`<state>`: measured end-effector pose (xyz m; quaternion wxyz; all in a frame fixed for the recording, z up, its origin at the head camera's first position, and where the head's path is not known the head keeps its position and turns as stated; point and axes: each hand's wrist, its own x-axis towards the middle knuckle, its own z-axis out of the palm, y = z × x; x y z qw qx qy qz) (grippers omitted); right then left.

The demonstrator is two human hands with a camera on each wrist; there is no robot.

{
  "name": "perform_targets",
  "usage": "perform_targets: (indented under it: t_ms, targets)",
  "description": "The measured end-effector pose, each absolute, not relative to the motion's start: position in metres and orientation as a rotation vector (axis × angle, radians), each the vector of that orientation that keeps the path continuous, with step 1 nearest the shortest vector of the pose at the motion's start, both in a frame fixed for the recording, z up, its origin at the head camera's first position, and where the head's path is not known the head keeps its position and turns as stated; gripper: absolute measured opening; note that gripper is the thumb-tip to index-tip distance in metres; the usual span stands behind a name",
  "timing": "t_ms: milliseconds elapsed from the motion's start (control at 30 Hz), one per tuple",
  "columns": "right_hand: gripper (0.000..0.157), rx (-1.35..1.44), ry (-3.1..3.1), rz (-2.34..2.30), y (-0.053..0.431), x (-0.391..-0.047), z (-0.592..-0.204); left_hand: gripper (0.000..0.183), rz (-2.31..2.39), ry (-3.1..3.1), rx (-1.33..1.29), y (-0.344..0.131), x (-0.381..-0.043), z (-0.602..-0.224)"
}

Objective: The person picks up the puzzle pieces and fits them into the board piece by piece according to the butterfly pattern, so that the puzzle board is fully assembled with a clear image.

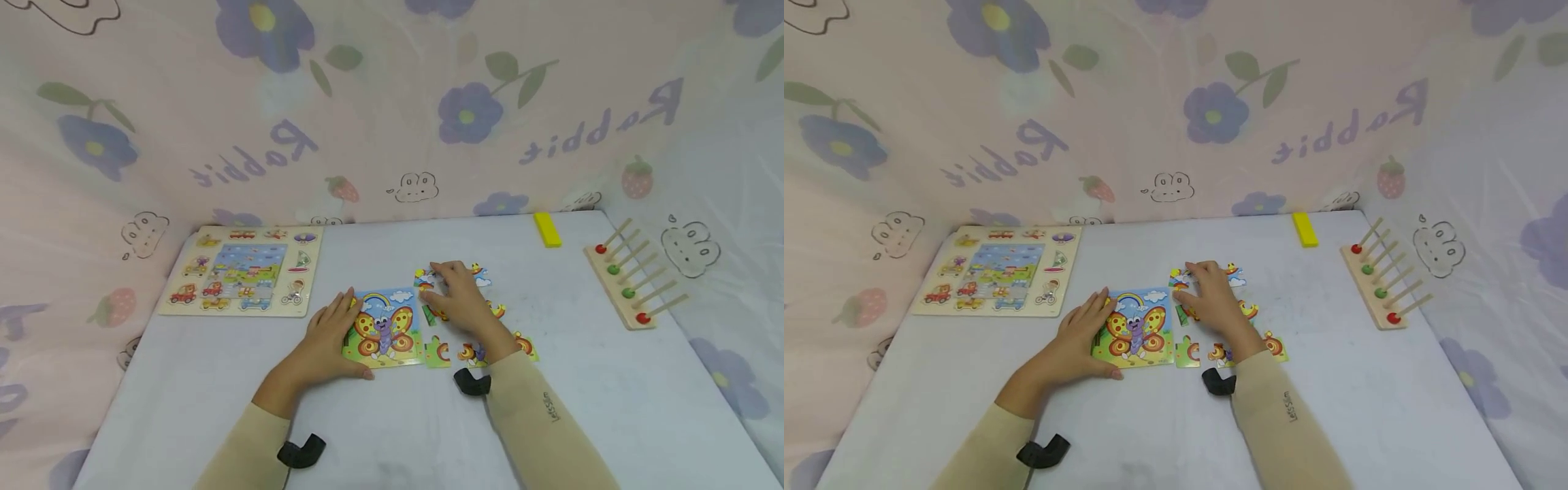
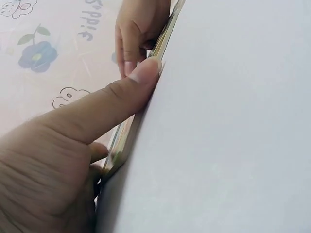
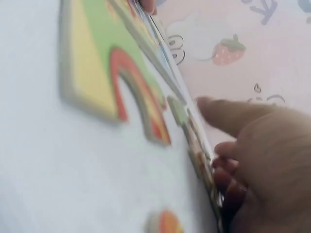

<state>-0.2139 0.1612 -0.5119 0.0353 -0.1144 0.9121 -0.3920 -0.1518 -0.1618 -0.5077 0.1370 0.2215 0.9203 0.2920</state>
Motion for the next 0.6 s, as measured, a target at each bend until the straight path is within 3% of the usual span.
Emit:
perform_targets:
  t_ms: [333, 600]
  targets:
    - [0.049, -0.241, 2.873, -1.252, 0.151, -0.208, -0.515, 0.145, 0.821, 2.642, 0.68, -0.176, -0.154, -0.506]
    - [0.064, -0.3, 2.867, -1.368, 0.153, -0.206, -0.513, 0.153, 0.817, 2.69, 0.572, -0.175, -0.151, -0.506]
